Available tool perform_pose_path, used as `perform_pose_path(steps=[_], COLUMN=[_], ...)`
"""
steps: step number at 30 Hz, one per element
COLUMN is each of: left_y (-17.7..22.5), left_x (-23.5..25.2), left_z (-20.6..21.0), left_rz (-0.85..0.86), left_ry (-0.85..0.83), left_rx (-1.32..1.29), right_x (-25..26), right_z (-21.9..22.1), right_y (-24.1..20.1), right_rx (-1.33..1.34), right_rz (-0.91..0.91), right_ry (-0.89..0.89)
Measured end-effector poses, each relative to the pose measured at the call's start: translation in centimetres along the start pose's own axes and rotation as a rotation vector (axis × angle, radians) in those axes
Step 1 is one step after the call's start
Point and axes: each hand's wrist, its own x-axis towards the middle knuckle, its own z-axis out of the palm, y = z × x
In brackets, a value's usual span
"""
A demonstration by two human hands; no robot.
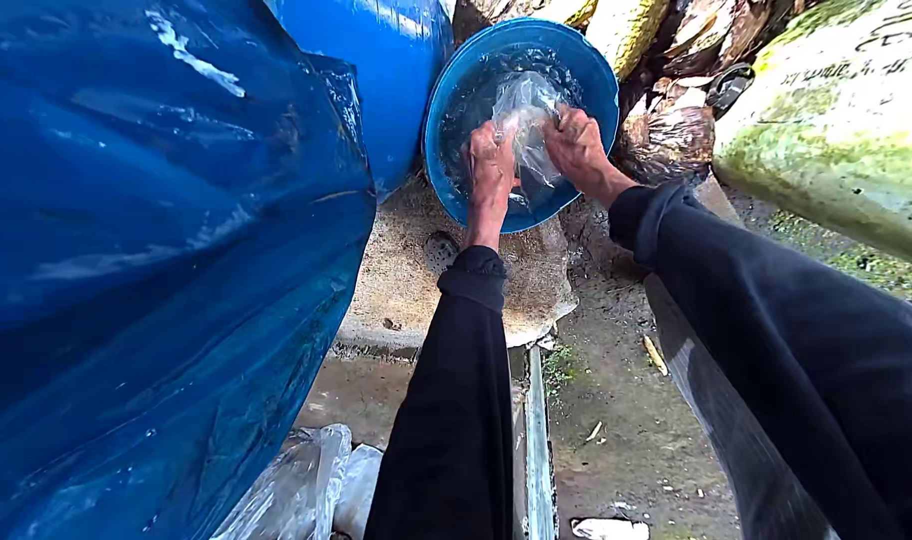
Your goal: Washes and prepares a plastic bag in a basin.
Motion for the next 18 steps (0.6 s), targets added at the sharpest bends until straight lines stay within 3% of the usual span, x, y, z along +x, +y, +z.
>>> perform_pose_path(steps=[5, 10, 18], left_y=[-0.8, -2.5, -2.4], left_x=[-1.8, -1.5, 0.6], left_z=[-2.9, -1.9, 1.2], left_rz=[0.098, 0.158, 0.004], left_ry=[-0.134, -0.245, -0.225], left_rx=[-0.093, -0.086, 0.032], right_x=[-2.2, -2.9, 2.6], right_z=[-0.9, -2.7, -0.4], right_y=[0.4, 0.2, 1.8], right_rx=[0.219, 0.435, 0.324], right_rz=[-0.234, -0.099, -0.020], right_ry=[-0.050, -0.280, -0.154])
